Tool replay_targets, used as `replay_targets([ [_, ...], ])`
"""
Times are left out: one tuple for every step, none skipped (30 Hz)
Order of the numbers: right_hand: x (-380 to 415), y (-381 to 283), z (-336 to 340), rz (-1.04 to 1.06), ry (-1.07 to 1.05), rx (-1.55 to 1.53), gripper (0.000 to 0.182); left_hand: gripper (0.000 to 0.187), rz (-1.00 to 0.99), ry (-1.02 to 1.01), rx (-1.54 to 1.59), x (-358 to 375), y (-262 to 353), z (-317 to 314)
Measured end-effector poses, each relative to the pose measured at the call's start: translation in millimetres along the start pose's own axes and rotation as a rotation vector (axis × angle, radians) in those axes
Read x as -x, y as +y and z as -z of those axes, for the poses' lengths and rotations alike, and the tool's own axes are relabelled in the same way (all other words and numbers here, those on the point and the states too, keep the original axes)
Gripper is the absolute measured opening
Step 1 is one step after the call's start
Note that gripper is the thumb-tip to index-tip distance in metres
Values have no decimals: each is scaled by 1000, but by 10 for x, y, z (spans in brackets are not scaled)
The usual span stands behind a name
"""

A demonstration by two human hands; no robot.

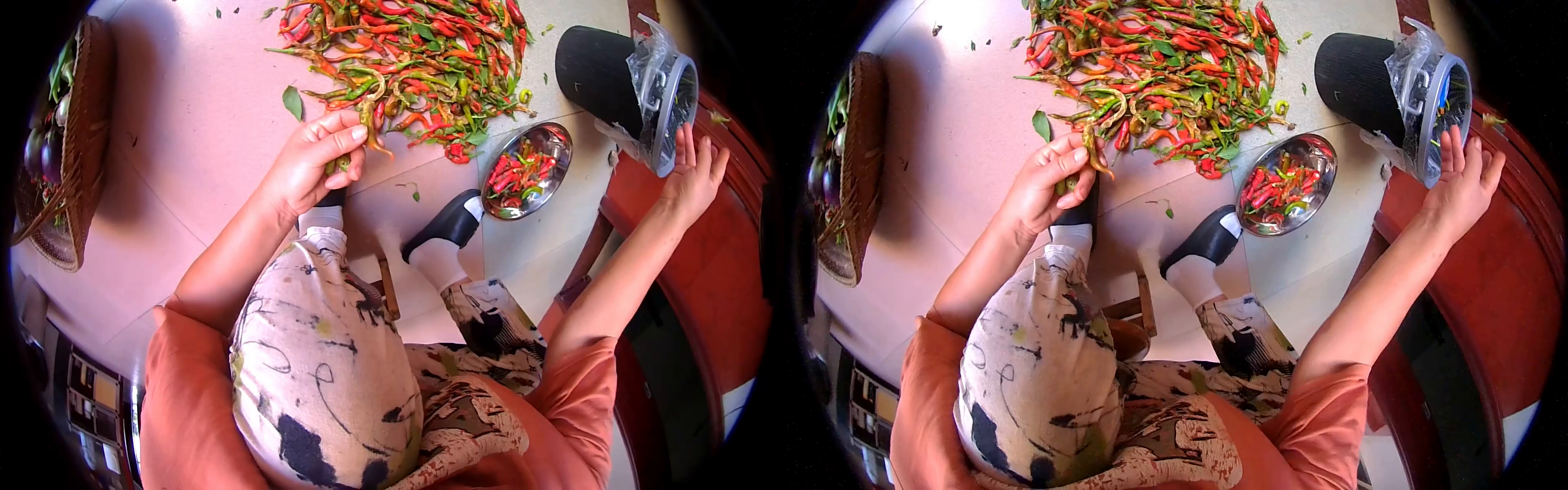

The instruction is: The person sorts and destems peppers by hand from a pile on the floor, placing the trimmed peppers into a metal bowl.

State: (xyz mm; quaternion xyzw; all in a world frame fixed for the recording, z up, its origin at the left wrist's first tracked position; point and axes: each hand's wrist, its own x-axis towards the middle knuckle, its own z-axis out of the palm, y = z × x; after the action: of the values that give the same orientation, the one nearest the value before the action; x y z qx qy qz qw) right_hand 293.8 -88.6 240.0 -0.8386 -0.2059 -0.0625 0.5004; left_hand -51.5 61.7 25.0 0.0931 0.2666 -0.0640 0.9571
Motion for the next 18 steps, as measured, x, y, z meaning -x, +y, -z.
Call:
replay_targets([
  [-28, -34, -20, -53, 27, 76, 48, 16, -3, -4, 4, -4, -4, -16],
  [25, -6, -58, 2, 29, 50, 46, 17, -30, 12, 29, -17, -5, -35],
  [199, 4, -149, 4, -54, 58, 41, 17, -53, 33, 54, -25, -13, -48],
  [471, -34, -342, -76, -133, 77, 32, 17, -50, 37, 58, -29, -20, -50],
  [717, 5, -494, -150, -264, 129, 24, 17, -58, 45, 25, -32, -21, -53],
  [957, 130, -608, -256, -394, 92, 20, 17, -69, 52, -15, -38, -14, -50],
  [1235, 198, -771, -399, -474, 37, 20, 17, -67, 54, -27, -43, -18, -22],
  [1462, 344, -886, -521, -565, -19, 18, 18, -69, 60, -70, -49, -36, 27],
  [1656, 516, -979, -543, -665, -19, 18, 20, -69, 67, -110, -45, -47, 64],
  [1826, 692, -1060, -566, -765, -18, 17, 20, -64, 73, -117, -24, -37, 88],
  [1989, 895, -1146, -540, -805, 1, 17, 22, -6, 48, -95, 1, -25, 130],
  [2109, 1063, -1231, -514, -845, 24, 18, 24, 52, 23, -70, 30, -15, 173],
  [2165, 1168, -1321, -519, -846, 22, 18, 26, 83, -21, -90, 66, -8, 208],
  [2206, 1266, -1402, -492, -810, 87, 19, 26, 84, -17, -88, 90, -14, 213],
  [2218, 1240, -1481, -464, -775, 150, 20, 27, 93, -33, -69, 114, -17, 212],
  [2226, 1198, -1523, -463, -780, 147, 20, 27, 99, -50, -51, 128, -12, 213],
  [2216, 1154, -1558, -375, -793, 282, 21, 17, 92, -60, -53, 127, -32, 240],
  [2208, 1109, -1599, -286, -802, 414, 21, 17, 86, -56, -54, 109, -47, 264],
])
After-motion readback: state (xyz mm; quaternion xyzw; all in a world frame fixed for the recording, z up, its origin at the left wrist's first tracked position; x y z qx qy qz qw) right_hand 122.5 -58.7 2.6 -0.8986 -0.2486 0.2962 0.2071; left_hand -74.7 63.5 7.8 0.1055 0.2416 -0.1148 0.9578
